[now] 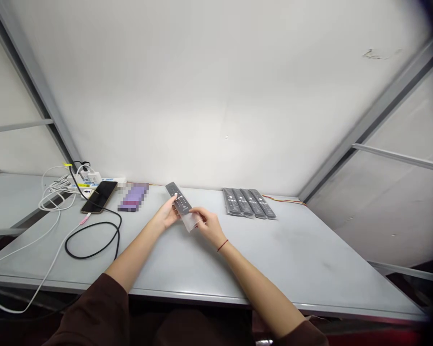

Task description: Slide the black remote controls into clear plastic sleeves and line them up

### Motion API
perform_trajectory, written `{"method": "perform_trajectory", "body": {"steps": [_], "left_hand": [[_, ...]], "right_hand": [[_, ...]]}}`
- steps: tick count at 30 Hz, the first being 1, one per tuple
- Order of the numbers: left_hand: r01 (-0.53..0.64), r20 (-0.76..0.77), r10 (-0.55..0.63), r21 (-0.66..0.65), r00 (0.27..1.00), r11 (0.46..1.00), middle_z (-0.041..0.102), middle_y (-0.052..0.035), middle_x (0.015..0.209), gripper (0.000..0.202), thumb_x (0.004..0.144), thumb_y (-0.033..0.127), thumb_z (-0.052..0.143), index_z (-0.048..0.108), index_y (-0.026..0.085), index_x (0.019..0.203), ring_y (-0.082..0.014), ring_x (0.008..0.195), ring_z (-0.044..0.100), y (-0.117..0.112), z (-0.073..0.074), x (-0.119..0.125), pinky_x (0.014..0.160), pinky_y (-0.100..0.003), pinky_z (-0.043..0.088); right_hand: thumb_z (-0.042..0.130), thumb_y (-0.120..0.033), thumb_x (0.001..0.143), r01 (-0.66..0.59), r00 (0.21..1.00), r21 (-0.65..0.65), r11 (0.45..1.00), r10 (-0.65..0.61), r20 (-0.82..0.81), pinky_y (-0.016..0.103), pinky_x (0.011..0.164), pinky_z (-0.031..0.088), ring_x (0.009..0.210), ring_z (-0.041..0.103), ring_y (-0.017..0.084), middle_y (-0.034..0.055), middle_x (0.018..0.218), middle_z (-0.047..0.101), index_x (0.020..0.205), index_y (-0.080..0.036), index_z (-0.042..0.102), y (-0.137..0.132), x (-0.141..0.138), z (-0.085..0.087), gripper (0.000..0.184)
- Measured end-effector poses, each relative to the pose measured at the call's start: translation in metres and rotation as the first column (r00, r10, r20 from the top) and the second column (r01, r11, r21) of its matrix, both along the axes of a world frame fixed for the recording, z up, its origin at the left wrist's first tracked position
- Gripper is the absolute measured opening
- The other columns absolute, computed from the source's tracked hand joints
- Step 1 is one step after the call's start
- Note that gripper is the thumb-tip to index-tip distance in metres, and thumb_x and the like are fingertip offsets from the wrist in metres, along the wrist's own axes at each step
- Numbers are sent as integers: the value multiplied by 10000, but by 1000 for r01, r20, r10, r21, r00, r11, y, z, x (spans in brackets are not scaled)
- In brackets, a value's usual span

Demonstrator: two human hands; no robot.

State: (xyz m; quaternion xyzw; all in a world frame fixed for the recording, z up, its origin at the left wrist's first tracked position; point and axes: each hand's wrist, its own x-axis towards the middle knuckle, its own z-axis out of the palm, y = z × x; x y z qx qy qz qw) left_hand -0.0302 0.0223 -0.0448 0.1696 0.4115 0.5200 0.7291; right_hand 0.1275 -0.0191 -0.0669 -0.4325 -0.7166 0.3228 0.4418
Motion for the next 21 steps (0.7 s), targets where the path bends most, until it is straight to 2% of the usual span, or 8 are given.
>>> {"method": "perform_trajectory", "body": {"steps": [3,6,10,13,16,19,21], "left_hand": [[-24,-14,24,-26,1000,999,630,-41,670,176,890,274,491,573,135,822,-141,572,604,4,-1,-4,580,-253,501],[-107,3,107,-19,994,994,632,-40,696,121,890,219,495,563,138,832,-127,588,609,7,-3,-6,604,-246,510],[-145,-12,145,17,989,989,633,-29,715,52,871,148,514,551,142,836,-112,609,610,11,-5,-8,629,-238,519],[-100,-80,103,50,991,994,636,-28,732,28,838,141,556,557,147,865,-116,609,610,9,-4,-9,605,-240,514],[-12,-152,32,134,988,991,650,-38,787,91,825,170,570,565,154,914,-126,619,616,4,0,-9,568,-244,503],[73,-182,-34,211,983,975,658,-43,849,160,803,188,595,565,165,958,-126,650,621,-2,3,-6,584,-247,504],[107,-191,-60,244,980,964,654,-37,856,207,784,200,618,557,174,980,-122,657,619,-6,4,-4,604,-248,505]], "right_hand": [[409,-157,765,13,1000,-18,1000,-13,-10,275,614,479,622,559,137,30,816,657,908,-189,648,2,3,2,280],[396,-133,728,20,998,-53,998,-24,-65,264,596,479,586,568,124,24,754,648,836,-172,646,5,4,2,275],[433,-166,719,11,993,-94,996,-21,-116,270,591,480,639,592,141,43,786,657,779,-164,644,8,6,5,220],[478,-209,722,-117,985,-181,977,91,-148,289,641,493,794,596,175,58,924,659,802,-174,655,6,10,15,197],[498,-239,767,-245,966,-265,932,212,-148,329,774,484,928,581,197,52,1037,650,928,-194,672,4,14,24,241],[526,-269,802,-317,948,-292,902,306,-85,370,905,429,1004,568,215,45,1071,658,981,-205,683,2,16,27,247],[547,-310,813,-379,923,-307,873,380,-60,380,938,412,1033,567,223,42,1101,658,1011,-212,686,1,15,25,261]]}}
